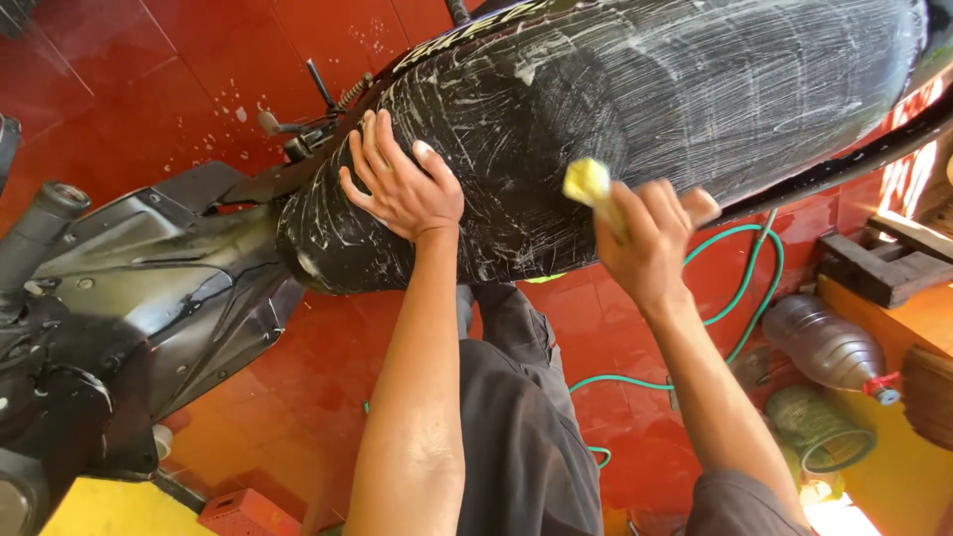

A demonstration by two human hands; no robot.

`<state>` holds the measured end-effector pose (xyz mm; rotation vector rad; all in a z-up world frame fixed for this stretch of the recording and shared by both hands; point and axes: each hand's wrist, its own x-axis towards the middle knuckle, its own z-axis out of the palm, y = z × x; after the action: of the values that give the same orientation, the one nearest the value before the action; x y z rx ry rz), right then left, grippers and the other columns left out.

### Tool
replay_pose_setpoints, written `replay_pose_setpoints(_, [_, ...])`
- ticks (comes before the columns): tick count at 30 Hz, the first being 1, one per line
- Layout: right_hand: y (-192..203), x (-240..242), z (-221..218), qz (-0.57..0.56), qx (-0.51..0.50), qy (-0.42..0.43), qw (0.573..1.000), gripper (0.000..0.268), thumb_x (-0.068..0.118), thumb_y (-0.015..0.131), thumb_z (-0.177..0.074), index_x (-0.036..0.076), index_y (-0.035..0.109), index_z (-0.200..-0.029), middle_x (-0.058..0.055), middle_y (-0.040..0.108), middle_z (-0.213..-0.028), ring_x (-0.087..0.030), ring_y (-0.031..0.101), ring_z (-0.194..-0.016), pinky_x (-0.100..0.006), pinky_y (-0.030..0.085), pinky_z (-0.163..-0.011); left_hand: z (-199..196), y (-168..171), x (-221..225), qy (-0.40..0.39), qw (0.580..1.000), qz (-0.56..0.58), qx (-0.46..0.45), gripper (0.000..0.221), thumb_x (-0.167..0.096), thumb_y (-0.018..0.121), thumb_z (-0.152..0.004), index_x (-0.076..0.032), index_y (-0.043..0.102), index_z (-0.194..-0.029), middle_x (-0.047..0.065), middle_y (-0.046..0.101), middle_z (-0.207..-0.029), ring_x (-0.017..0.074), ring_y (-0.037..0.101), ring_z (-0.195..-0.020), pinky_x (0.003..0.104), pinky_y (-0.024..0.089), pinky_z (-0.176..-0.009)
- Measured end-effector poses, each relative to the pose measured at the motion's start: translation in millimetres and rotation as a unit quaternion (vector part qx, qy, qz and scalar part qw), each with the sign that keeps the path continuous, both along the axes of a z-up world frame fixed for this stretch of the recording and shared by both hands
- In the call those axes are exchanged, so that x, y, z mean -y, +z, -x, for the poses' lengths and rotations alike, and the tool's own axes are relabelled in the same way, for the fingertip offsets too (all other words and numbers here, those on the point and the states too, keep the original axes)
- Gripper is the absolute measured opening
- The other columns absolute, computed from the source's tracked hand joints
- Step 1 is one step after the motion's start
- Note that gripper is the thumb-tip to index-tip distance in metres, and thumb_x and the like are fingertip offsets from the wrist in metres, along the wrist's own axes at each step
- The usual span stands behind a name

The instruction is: The person scrubs the seat of a black motorcycle with a yellow sponge and soapy water. They repeatedly dip the sponge into a green basin to reload soap and continue scrubbing the seat surface.

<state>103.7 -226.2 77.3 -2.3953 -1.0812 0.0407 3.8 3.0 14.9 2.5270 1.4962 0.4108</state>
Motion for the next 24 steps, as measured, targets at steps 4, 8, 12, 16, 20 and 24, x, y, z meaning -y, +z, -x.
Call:
replay_pose_setpoints(4, [-2,21,-31,0.052,0.079,-0.065,0.993,0.007,0.006,0.075,-0.097,0.007,0.07,-0.101,-0.009,0.049,-0.082,-0.032,0.051,-0.077,-0.046,0.028,-0.081,2,-5,-2,0.004,1.0,0.002,0.0,0.051,-0.038,0.026,-0.105,-0.015,0.058,-0.138,0.003,0.059,-0.146,0.0283,0.052,-0.142,0.054,0.026,-0.119])
replay_pose_setpoints(8, [1,-13,-61,0.011,0.084,-0.123,0.989,0.013,0.008,0.068,-0.092,0.007,0.067,-0.105,-0.006,0.06,-0.09,-0.031,0.053,-0.087,-0.045,0.027,-0.09,-1,-1,0,0.011,1.0,-0.017,0.016,0.057,-0.043,0.021,-0.107,-0.015,0.061,-0.137,0.003,0.063,-0.143,0.0279,0.055,-0.139,0.052,0.026,-0.119])
replay_pose_setpoints(12, [-1,36,-43,0.036,0.084,-0.124,0.988,0.014,0.008,0.078,-0.094,0.006,0.069,-0.106,-0.011,0.055,-0.084,-0.033,0.054,-0.077,-0.046,0.03,-0.088,2,0,1,0.003,1.0,0.016,0.0,0.05,-0.038,0.03,-0.103,-0.014,0.059,-0.137,0.003,0.061,-0.144,0.0285,0.052,-0.14,0.055,0.024,-0.118])
replay_pose_setpoints(16, [-12,94,-106,0.012,0.192,-0.198,0.961,0.009,0.005,0.072,-0.09,0.002,0.068,-0.098,-0.012,0.058,-0.086,-0.031,0.052,-0.076,-0.043,0.028,-0.079,0,-1,-2,0.008,1.0,0.018,-0.002,0.052,-0.039,0.028,-0.103,-0.015,0.059,-0.137,0.002,0.06,-0.145,0.0274,0.051,-0.141,0.054,0.024,-0.118])
replay_pose_setpoints(20, [-19,68,-180,-0.047,0.283,-0.257,0.923,0.008,0.007,0.074,-0.078,0.006,0.073,-0.086,-0.005,0.066,-0.069,-0.018,0.055,-0.058,-0.035,0.041,-0.049,1,-2,0,0.007,1.0,0.02,-0.007,0.051,-0.038,0.029,-0.103,-0.016,0.059,-0.137,0.001,0.06,-0.145,0.0268,0.05,-0.142,0.054,0.023,-0.119])
replay_pose_setpoints(24, [-51,-44,-118,0.016,0.248,-0.293,0.923,0.033,0.019,0.077,-0.082,0.009,0.067,-0.112,-0.013,0.067,-0.101,-0.032,0.058,-0.093,-0.043,0.033,-0.087,1,3,1,-0.004,1.0,0.0,0.007,0.05,-0.038,0.027,-0.104,-0.015,0.059,-0.136,0.003,0.06,-0.143,0.0289,0.053,-0.138,0.055,0.027,-0.116])
